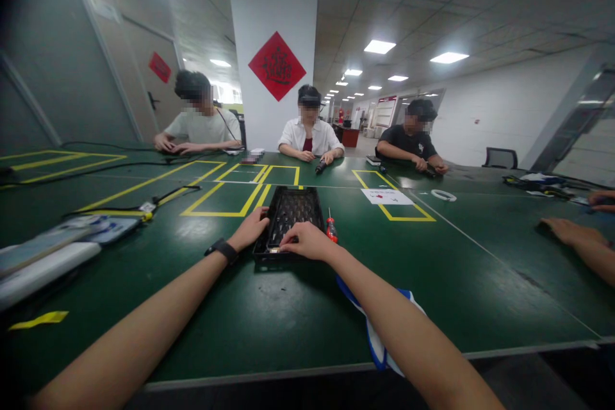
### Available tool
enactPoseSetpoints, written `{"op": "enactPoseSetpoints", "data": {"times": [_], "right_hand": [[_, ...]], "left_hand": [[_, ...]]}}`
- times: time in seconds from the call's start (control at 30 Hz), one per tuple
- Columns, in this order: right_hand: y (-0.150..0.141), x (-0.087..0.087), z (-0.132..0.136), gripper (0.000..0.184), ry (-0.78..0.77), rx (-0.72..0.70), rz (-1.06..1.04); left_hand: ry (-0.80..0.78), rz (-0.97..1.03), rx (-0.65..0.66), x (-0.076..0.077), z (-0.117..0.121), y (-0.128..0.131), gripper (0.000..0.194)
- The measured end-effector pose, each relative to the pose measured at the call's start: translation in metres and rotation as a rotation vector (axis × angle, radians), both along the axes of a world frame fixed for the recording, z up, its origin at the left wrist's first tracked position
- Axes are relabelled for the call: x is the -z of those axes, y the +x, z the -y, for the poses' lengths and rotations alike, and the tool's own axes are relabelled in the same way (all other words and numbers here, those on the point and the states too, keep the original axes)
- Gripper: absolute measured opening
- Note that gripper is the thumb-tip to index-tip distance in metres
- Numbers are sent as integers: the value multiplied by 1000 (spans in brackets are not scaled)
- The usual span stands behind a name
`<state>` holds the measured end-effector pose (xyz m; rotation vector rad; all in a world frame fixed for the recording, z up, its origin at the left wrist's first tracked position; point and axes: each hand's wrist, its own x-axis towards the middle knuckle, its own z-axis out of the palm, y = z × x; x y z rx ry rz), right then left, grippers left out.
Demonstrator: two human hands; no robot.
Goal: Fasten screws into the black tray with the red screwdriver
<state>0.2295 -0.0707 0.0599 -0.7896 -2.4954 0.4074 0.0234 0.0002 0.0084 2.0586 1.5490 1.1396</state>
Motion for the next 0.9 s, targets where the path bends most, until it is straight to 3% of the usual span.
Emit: {"op": "enactPoseSetpoints", "data": {"times": [0.9], "right_hand": [[-1,0,1,15,28,-11,-57]], "left_hand": [[5,62,-14,-2,3,2,36]]}}
